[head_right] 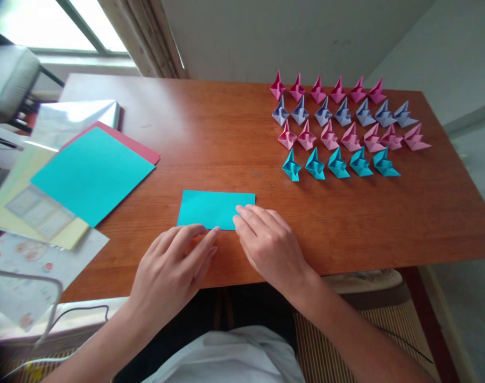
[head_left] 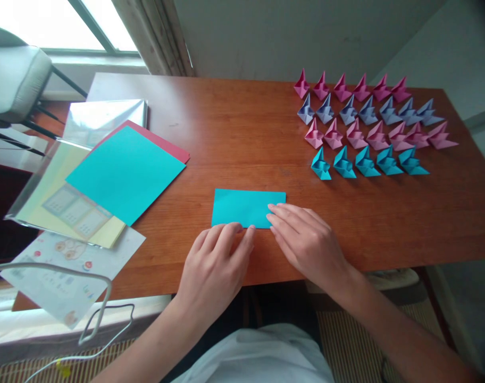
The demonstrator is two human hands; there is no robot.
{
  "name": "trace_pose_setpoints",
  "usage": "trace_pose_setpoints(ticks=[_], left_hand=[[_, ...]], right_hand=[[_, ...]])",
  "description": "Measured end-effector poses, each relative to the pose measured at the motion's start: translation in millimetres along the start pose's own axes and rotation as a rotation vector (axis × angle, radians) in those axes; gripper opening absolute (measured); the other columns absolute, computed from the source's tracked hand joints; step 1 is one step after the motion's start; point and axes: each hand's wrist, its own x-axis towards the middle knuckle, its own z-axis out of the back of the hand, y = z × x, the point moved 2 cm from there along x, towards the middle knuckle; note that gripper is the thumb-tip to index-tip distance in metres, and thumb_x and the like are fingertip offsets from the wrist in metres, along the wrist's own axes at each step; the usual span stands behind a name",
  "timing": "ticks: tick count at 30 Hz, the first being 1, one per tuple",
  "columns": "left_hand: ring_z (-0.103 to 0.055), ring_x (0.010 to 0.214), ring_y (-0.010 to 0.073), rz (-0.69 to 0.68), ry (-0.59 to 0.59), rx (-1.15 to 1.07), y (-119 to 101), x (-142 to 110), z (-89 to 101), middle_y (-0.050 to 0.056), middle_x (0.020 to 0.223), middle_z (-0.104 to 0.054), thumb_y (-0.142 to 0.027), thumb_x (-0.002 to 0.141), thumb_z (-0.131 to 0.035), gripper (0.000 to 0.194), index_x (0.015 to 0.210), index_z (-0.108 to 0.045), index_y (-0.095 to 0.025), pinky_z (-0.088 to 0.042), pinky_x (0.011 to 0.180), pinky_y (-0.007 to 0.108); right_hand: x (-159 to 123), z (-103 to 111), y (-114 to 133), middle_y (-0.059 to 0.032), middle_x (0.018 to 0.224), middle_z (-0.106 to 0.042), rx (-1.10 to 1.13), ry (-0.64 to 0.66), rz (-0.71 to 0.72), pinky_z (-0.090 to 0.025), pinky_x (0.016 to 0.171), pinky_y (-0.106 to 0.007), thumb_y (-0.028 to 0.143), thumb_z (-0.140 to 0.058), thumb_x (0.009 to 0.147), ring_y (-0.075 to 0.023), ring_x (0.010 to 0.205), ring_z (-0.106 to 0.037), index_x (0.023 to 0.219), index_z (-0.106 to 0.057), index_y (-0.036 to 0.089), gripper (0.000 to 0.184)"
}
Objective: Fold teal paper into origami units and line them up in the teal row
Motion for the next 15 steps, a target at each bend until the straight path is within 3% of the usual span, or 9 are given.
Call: trace_pose_setpoints(ticks=[5,9,12,15], left_hand=[[-0.064,0.096,0.0239,0.030,0.012,-0.002,6.0,4.6,-3.7,0.009,0.108,-0.072,-0.017,0.095,-0.060,0.029,0.123,-0.069,-0.019,-0.050,0.081,0.037],[-0.064,0.097,0.0245,0.054,-0.012,-0.070,15.4,3.3,-5.0,0.009,0.110,-0.072,-0.015,0.094,-0.060,0.030,0.123,-0.068,-0.018,-0.052,0.082,0.038],[-0.065,0.099,0.0239,0.081,-0.018,-0.166,20.8,3.3,-6.3,0.010,0.112,-0.071,-0.015,0.096,-0.057,0.028,0.122,-0.069,-0.018,-0.054,0.084,0.037],[-0.067,0.099,0.0215,0.126,-0.035,-0.287,25.5,6.1,-4.2,0.010,0.113,-0.070,-0.014,0.099,-0.052,0.028,0.119,-0.070,-0.017,-0.055,0.083,0.034]], right_hand=[[-19.0,3.1,25.3,-0.0143,0.133,-0.071,0.079,-0.004,-0.042,-0.055,0.097,-0.045,0.026,-0.063,0.098,-0.0277,0.114,-0.066,0.122,-0.071,0.011,0.029],[-42.6,-0.4,45.8,-0.0109,0.130,-0.073,0.155,-0.020,0.002,-0.053,0.101,-0.048,0.033,-0.067,0.097,-0.0281,0.115,-0.065,0.120,-0.072,0.014,0.031],[-57.1,-4.4,57.0,-0.0067,0.126,-0.076,0.204,-0.083,0.060,-0.052,0.103,-0.044,0.018,-0.064,0.097,-0.0239,0.115,-0.066,0.116,-0.074,0.016,0.022],[-61.8,-4.5,60.8,-0.0056,0.115,-0.079,0.302,-0.127,0.089,-0.056,0.095,-0.039,0.011,-0.062,0.096,-0.0210,0.105,-0.070,0.110,-0.075,0.016,0.019]])
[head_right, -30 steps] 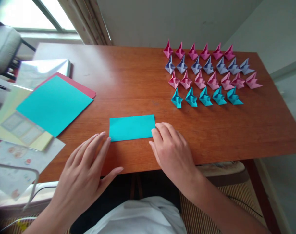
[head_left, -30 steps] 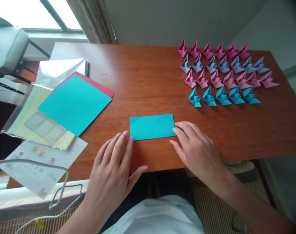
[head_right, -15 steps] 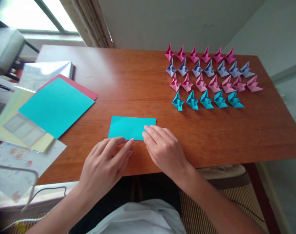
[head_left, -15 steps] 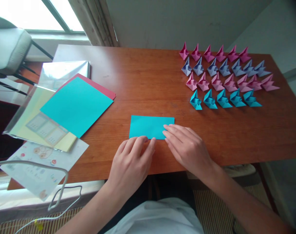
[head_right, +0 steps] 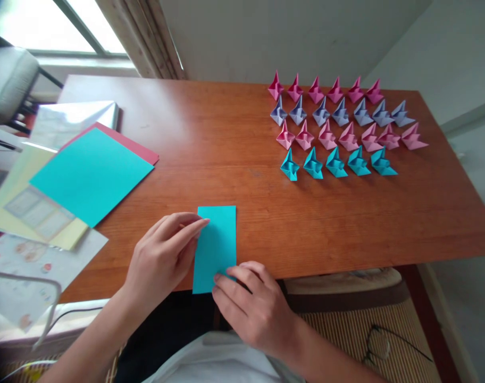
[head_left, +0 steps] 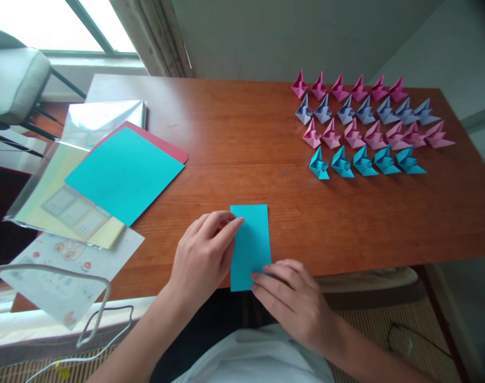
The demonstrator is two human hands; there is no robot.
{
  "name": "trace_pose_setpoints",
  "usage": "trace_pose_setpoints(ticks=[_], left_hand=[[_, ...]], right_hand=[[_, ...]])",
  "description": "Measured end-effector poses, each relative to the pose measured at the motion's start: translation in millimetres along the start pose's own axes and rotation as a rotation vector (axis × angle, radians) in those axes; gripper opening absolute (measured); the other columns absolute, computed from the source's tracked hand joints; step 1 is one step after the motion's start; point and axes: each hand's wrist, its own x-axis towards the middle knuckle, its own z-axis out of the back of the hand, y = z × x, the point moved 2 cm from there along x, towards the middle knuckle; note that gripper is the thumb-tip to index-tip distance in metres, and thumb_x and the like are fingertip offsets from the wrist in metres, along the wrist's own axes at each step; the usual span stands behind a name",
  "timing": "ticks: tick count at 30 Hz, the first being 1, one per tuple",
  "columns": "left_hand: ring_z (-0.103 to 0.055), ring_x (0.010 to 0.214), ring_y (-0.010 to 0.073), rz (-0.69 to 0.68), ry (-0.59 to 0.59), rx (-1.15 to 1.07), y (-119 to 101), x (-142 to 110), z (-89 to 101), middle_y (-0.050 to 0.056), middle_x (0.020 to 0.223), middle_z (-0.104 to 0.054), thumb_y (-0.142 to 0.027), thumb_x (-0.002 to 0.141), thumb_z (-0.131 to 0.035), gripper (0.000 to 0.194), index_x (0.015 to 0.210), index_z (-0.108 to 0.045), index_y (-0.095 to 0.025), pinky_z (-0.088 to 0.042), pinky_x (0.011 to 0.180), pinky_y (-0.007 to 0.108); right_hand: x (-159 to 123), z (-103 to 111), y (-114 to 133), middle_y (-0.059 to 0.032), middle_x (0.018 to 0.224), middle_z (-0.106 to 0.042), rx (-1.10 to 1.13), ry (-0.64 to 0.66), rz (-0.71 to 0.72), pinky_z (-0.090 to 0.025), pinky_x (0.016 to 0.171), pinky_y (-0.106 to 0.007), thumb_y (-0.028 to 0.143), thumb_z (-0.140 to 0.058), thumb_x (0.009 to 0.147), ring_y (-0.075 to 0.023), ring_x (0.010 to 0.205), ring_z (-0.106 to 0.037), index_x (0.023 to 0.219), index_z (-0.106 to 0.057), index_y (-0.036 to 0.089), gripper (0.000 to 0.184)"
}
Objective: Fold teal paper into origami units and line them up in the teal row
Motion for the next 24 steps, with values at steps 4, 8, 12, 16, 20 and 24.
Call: trace_pose_setpoints(ticks=[4,8,12,16,20,24], left_hand=[[-0.068,0.081,0.0153,0.150,0.005,-0.177,4.3,5.3,9.3,0.007,0.097,-0.070,-0.016,0.100,-0.049,0.029,0.118,-0.072,-0.017,-0.053,0.070,0.026],[-0.069,0.073,0.0118,0.223,0.069,-0.401,5.7,6.3,14.8,0.003,0.088,-0.075,-0.017,0.099,-0.052,0.028,0.120,-0.070,-0.016,-0.053,0.067,0.021],[-0.069,0.071,0.0108,0.183,0.103,-0.525,0.9,9.3,13.6,0.003,0.090,-0.077,-0.013,0.095,-0.056,0.031,0.123,-0.069,-0.016,-0.054,0.066,0.020],[-0.071,0.074,0.0110,0.175,0.051,-0.590,-4.0,17.4,7.5,0.004,0.092,-0.077,-0.016,0.093,-0.065,0.018,0.108,-0.075,-0.016,-0.054,0.066,0.018],[-0.074,0.082,0.0138,0.216,-0.040,-0.662,-2.9,21.5,-1.6,0.006,0.097,-0.079,-0.020,0.090,-0.072,0.007,0.094,-0.076,-0.017,-0.057,0.073,0.020],[-0.071,0.074,0.0133,0.236,-0.111,-0.725,-3.2,22.3,-3.7,0.005,0.088,-0.077,-0.019,0.087,-0.076,0.007,0.081,-0.073,-0.017,-0.055,0.067,0.021]], right_hand=[[14.2,10.3,-8.8,-0.0045,0.102,-0.081,0.215,-0.077,-0.118,-0.061,0.083,-0.034,0.007,-0.061,0.095,-0.0179,0.094,-0.073,0.109,-0.074,0.020,0.023],[36.0,23.4,-28.0,-0.0038,0.091,-0.077,0.511,-0.168,-0.403,-0.061,0.077,-0.030,0.008,-0.058,0.095,-0.0169,0.085,-0.072,0.100,-0.074,0.022,0.022],[43.9,26.1,-42.2,-0.0026,0.091,-0.075,0.750,-0.226,-0.615,-0.059,0.076,-0.027,0.019,-0.064,0.095,-0.0162,0.086,-0.071,0.096,-0.074,0.023,0.010],[40.2,19.5,-49.5,-0.0005,0.091,-0.073,0.971,-0.274,-0.829,-0.055,0.069,-0.022,0.027,-0.071,0.093,-0.0135,0.080,-0.066,0.096,-0.075,0.026,0.005],[39.3,14.8,-54.9,0.0014,0.086,-0.072,1.134,-0.383,-0.961,-0.048,0.060,-0.018,0.030,-0.076,0.090,-0.0094,0.070,-0.059,0.095,-0.077,0.029,0.006],[42.0,15.3,-60.4,0.0014,0.088,-0.073,1.137,-0.436,-1.000,-0.049,0.060,-0.018,0.030,-0.077,0.088,-0.0095,0.071,-0.061,0.097,-0.076,0.029,0.009]])
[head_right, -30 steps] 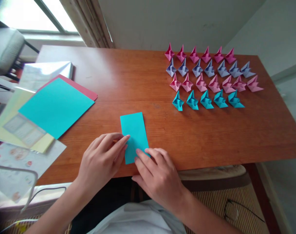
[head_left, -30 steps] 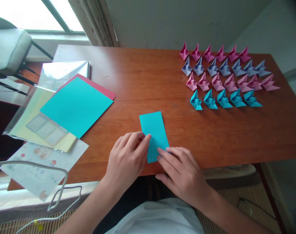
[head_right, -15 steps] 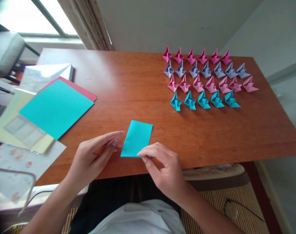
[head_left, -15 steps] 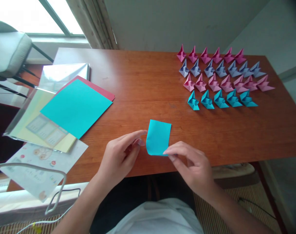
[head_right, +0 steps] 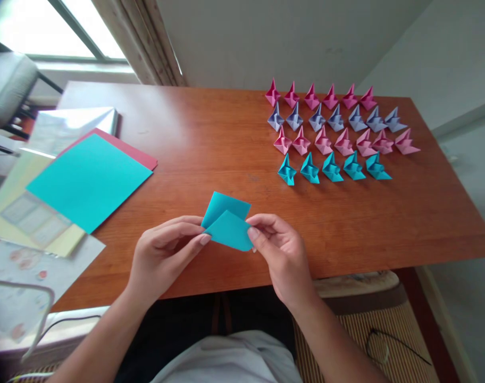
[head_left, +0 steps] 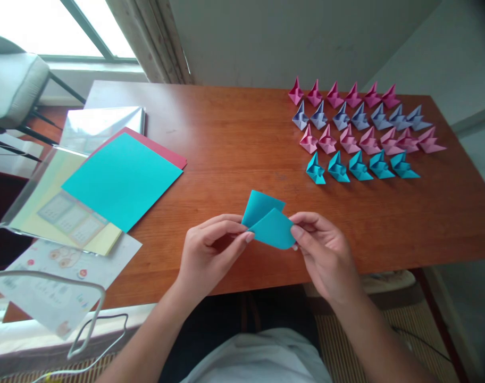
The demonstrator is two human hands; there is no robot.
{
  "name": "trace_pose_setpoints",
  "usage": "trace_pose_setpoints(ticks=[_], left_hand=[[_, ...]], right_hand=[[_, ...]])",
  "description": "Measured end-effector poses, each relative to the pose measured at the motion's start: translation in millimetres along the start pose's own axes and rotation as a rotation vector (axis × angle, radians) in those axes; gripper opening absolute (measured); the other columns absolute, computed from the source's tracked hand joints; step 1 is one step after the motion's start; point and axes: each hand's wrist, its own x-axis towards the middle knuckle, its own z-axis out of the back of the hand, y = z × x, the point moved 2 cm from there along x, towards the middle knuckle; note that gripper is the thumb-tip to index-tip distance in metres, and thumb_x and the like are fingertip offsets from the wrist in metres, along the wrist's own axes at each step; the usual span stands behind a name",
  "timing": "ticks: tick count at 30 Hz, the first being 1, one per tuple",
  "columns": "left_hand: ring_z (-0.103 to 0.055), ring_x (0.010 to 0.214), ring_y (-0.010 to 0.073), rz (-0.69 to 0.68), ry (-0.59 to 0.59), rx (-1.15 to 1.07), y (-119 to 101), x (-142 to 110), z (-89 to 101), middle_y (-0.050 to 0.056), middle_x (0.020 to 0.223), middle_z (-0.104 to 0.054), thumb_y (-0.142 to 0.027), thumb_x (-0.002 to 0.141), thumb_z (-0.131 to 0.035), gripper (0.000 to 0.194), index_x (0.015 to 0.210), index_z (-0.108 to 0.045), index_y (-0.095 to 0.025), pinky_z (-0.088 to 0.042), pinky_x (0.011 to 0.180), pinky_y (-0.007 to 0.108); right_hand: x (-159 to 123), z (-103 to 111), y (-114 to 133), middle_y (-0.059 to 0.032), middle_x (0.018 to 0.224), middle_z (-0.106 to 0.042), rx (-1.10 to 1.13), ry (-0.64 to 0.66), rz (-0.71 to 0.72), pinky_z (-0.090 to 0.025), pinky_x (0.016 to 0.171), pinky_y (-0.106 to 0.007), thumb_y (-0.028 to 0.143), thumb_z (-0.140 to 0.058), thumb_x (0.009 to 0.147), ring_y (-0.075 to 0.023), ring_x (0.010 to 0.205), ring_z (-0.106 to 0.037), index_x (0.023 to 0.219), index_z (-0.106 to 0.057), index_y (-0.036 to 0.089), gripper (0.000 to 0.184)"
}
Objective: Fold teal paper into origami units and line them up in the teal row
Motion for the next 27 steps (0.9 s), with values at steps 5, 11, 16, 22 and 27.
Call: trace_pose_setpoints(ticks=[5,11,16,22,27], left_hand=[[-0.064,0.063,0.0103,-0.063,0.020,-0.020,-5.7,0.6,0.2,0.001,0.072,-0.071,-0.014,0.088,-0.073,0.015,0.074,-0.068,-0.016,-0.050,0.062,0.020],[-0.068,0.071,0.0116,-0.152,0.045,0.012,-5.9,-2.3,-2.3,0.004,0.079,-0.072,-0.010,0.087,-0.072,0.013,0.077,-0.065,-0.016,-0.052,0.067,0.020],[-0.067,0.072,0.0122,-0.169,0.096,0.022,-5.5,-4.6,-3.1,0.006,0.083,-0.072,-0.010,0.087,-0.071,0.010,0.081,-0.066,-0.016,-0.052,0.067,0.021],[-0.069,0.081,0.0131,-0.164,0.128,0.015,-2.8,-7.2,-3.6,0.006,0.092,-0.072,-0.010,0.089,-0.068,0.009,0.086,-0.065,-0.017,-0.054,0.074,0.022],[-0.069,0.085,0.0127,-0.062,0.047,-0.025,0.3,-11.6,-5.6,0.003,0.100,-0.073,-0.013,0.089,-0.071,0.030,0.116,-0.063,-0.021,-0.055,0.079,0.022]], right_hand=[[5.1,2.2,13.1,-0.0018,0.103,-0.073,-0.415,0.064,0.196,-0.054,0.082,-0.029,0.030,-0.070,0.094,-0.0165,0.094,-0.067,0.105,-0.074,0.029,0.012],[13.8,2.6,27.3,-0.0045,0.124,-0.071,-0.548,0.160,0.257,-0.053,0.098,-0.037,0.039,-0.065,0.097,-0.0218,0.112,-0.067,0.125,-0.067,0.030,0.030],[17.3,-0.4,28.2,-0.0039,0.123,-0.073,-0.556,0.264,0.181,-0.053,0.098,-0.036,0.043,-0.070,0.093,-0.0214,0.111,-0.068,0.128,-0.066,0.029,0.037],[19.7,-1.8,24.6,-0.0018,0.108,-0.072,-0.539,0.259,0.168,-0.054,0.089,-0.032,0.035,-0.075,0.090,-0.0180,0.099,-0.067,0.115,-0.072,0.028,0.027],[18.9,-6.5,21.9,0.0002,0.089,-0.069,-0.491,0.261,0.204,-0.052,0.079,-0.029,0.030,-0.072,0.092,-0.0154,0.085,-0.063,0.092,-0.073,0.024,0.006]])
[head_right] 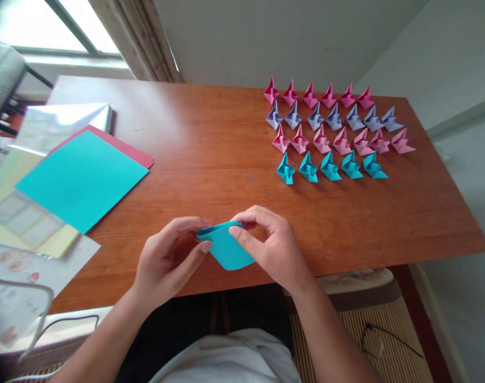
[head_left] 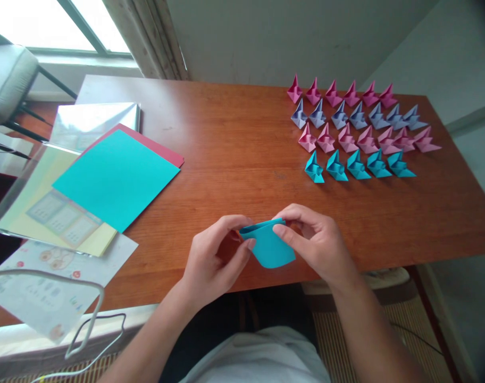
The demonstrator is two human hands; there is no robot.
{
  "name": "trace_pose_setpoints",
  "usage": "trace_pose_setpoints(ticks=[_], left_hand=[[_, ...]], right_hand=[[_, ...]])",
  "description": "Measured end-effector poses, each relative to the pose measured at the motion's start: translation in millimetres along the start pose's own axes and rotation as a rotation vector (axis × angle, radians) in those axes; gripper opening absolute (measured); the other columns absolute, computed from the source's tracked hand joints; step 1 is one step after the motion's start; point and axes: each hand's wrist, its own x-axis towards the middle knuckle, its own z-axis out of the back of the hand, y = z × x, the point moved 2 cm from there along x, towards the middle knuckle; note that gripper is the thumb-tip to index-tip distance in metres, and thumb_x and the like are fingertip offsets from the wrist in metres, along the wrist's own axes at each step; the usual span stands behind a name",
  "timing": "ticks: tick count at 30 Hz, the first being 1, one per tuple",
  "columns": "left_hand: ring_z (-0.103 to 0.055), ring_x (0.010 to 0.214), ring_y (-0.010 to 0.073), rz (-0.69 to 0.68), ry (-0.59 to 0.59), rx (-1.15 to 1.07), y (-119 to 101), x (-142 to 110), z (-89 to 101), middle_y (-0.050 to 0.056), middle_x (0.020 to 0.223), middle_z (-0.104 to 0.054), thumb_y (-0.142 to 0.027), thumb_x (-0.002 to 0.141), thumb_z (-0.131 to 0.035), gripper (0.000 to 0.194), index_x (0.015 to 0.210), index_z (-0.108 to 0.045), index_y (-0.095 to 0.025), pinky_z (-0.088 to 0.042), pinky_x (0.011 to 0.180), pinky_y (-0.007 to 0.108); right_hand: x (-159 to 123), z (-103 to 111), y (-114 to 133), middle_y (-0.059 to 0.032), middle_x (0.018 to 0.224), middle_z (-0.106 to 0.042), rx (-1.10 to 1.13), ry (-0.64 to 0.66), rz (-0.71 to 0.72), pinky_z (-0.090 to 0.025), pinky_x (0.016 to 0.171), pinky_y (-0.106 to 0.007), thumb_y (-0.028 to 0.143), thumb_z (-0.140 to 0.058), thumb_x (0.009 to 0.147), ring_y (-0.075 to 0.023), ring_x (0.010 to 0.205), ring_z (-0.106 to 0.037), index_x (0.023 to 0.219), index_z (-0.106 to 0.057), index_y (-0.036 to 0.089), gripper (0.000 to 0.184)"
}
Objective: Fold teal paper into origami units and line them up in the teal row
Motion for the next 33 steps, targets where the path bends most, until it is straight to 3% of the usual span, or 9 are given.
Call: trace_pose_setpoints(ticks=[3,7,10,17,33], left_hand=[[-0.071,0.091,0.0157,0.119,-0.008,-0.083,0.8,0.7,-4.2,0.005,0.105,-0.075,-0.020,0.091,-0.071,0.032,0.122,-0.064,-0.022,-0.057,0.083,0.026],[-0.071,0.080,0.0161,0.206,-0.008,-0.134,-0.9,5.7,-9.5,0.004,0.090,-0.076,-0.025,0.090,-0.074,0.009,0.097,-0.073,-0.020,-0.056,0.075,0.026],[-0.070,0.075,0.0165,0.248,-0.040,-0.215,-2.0,8.3,-11.2,0.003,0.084,-0.076,-0.026,0.090,-0.074,0.007,0.093,-0.074,-0.019,-0.056,0.069,0.026],[-0.068,0.070,0.0163,0.268,-0.058,-0.233,-2.1,8.0,-11.1,0.004,0.081,-0.076,-0.028,0.090,-0.074,0.010,0.091,-0.076,-0.018,-0.055,0.061,0.025],[-0.066,0.069,0.0149,0.248,-0.052,-0.185,-0.7,7.4,-11.7,0.004,0.081,-0.076,-0.028,0.091,-0.072,0.010,0.092,-0.075,-0.019,-0.054,0.060,0.024]], right_hand=[[-1.1,-3.2,0.5,0.0000,0.089,-0.068,-0.007,-0.029,0.021,-0.051,0.078,-0.029,0.029,-0.072,0.092,-0.0153,0.085,-0.063,0.091,-0.072,0.024,0.005],[-2.6,-5.1,2.1,0.0001,0.087,-0.067,-0.010,-0.038,0.038,-0.051,0.076,-0.029,0.028,-0.073,0.091,-0.0155,0.083,-0.062,0.089,-0.071,0.023,0.005],[-3.0,-5.0,4.4,0.0001,0.085,-0.067,-0.016,-0.048,0.049,-0.051,0.075,-0.029,0.029,-0.073,0.091,-0.0156,0.081,-0.062,0.087,-0.071,0.023,0.007],[-1.7,-6.3,7.1,-0.0008,0.085,-0.067,-0.026,-0.058,0.058,-0.052,0.074,-0.030,0.031,-0.072,0.091,-0.0166,0.081,-0.062,0.087,-0.071,0.023,0.009],[-1.8,-6.0,6.7,-0.0014,0.083,-0.069,-0.047,-0.078,0.059,-0.054,0.073,-0.030,0.033,-0.072,0.092,-0.0168,0.078,-0.063,0.084,-0.071,0.023,0.013]])
